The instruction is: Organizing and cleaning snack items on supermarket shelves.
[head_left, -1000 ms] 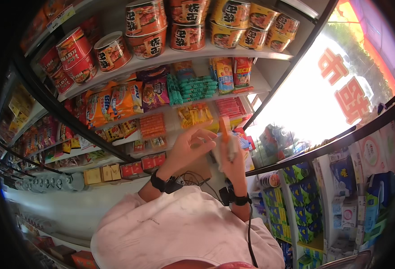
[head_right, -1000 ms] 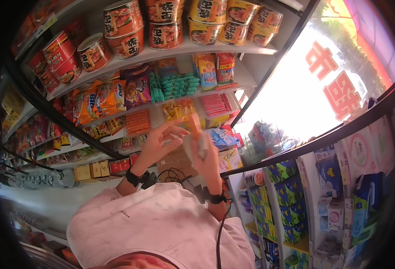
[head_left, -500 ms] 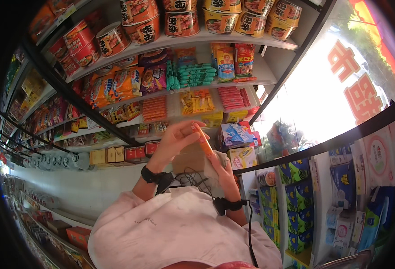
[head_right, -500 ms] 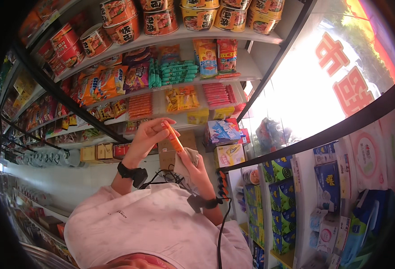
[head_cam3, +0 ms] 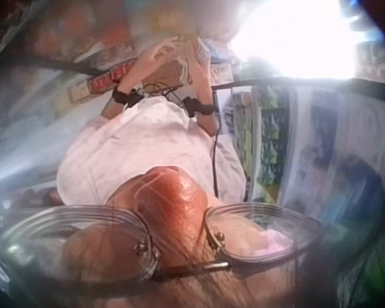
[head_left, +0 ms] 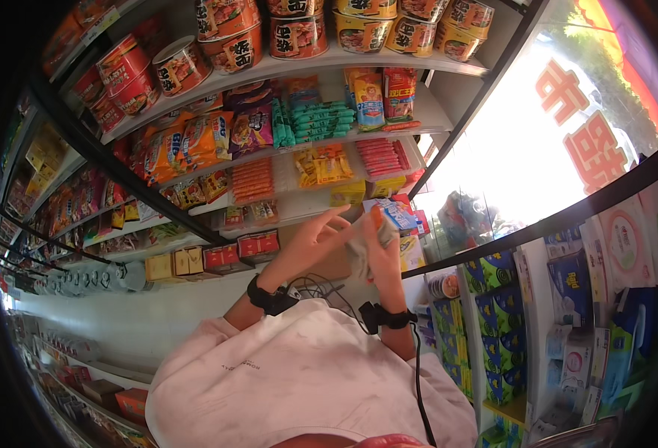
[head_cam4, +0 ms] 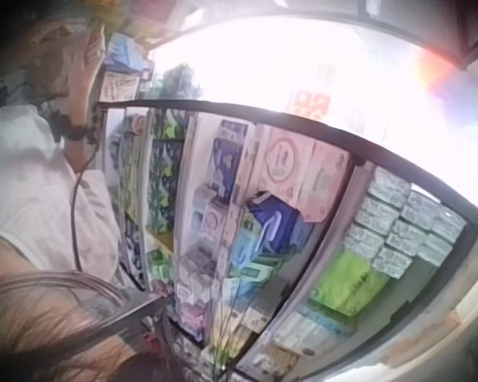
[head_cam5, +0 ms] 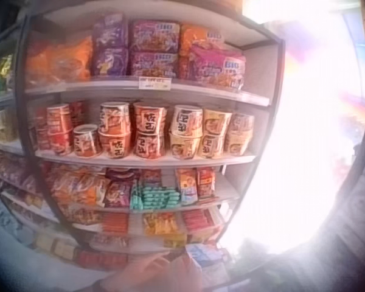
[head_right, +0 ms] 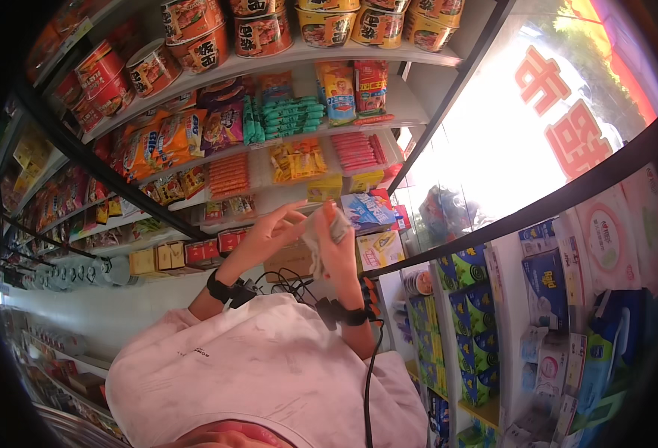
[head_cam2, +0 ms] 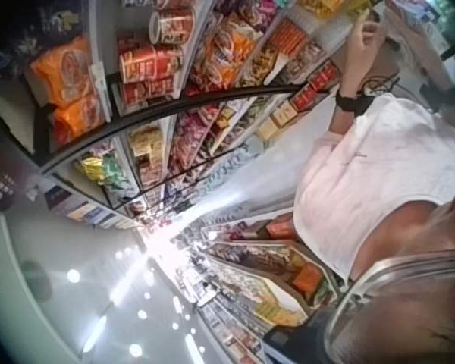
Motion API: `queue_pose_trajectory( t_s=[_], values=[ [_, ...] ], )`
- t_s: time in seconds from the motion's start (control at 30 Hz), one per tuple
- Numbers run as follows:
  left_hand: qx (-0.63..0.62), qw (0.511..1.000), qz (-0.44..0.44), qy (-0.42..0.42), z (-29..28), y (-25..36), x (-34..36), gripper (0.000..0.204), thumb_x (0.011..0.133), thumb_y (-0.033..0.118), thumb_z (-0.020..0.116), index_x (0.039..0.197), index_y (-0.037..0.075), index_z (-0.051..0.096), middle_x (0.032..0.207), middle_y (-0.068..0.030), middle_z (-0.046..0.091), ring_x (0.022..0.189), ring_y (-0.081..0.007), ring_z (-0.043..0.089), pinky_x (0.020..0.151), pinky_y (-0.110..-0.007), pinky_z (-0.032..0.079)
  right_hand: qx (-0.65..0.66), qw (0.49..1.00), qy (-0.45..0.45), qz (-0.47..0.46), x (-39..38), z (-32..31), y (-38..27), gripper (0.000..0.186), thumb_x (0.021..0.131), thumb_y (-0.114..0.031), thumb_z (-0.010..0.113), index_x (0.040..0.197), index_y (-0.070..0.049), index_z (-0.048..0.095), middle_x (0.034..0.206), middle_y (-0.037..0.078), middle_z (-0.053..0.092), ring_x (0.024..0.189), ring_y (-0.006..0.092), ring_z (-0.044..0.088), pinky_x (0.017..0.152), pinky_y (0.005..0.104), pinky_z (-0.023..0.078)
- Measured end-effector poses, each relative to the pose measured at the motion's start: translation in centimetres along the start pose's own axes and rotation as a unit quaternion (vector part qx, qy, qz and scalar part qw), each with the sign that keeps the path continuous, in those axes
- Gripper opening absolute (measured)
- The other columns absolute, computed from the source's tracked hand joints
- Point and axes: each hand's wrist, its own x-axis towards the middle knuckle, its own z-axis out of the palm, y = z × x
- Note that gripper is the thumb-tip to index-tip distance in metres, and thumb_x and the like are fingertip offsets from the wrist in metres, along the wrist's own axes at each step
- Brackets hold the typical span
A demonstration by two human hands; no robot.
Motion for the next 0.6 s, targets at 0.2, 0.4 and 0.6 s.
queue_pose_trajectory(
  t_s=[0.2, 0.4, 0.6],
  values=[
    [0.032, 0.988, -0.025, -0.148, -0.6, -1.6, -0.8, 0.069, 0.087, 0.007, 0.073, 0.146, 0.004, 0.036, 0.106, -0.0104, 0.067, 0.09, -0.0143, 0.067, 0.08, -0.029, 0.055, 0.305, 0.938, 0.157, 0.045, 1.3, 2.8, 0.5, 0.042, 0.098, -0.047, 0.055, 0.112, -0.008, 0.057, 0.087, 0.007, 0.064, 0.075, 0.0142, 0.064, 0.061, 0.0277, 0.054],
    [-0.119, 0.993, -0.025, -0.014, -3.7, -1.8, -1.8, 0.021, 0.096, 0.009, 0.062, 0.112, 0.002, 0.051, 0.091, -0.0106, 0.069, 0.073, -0.0147, 0.067, 0.067, -0.026, 0.053, 0.357, 0.918, 0.173, 0.012, 2.3, 5.0, -1.0, 0.039, 0.103, -0.044, 0.043, 0.11, -0.008, 0.056, 0.092, 0.007, 0.062, 0.079, 0.0204, 0.063, 0.075, 0.0345, 0.053],
    [-0.117, 0.993, -0.015, -0.023, -8.2, -2.8, -2.8, 0.019, 0.103, 0.019, 0.053, 0.096, 0.001, 0.052, 0.073, -0.0046, 0.063, 0.059, -0.0087, 0.059, 0.054, -0.021, 0.042, 0.416, 0.906, 0.006, -0.074, 4.3, 7.1, -0.7, 0.042, 0.106, -0.041, 0.038, 0.076, -0.011, 0.047, 0.067, 0.003, 0.047, 0.063, 0.0146, 0.046, 0.061, 0.0278, 0.041]
  ],
)
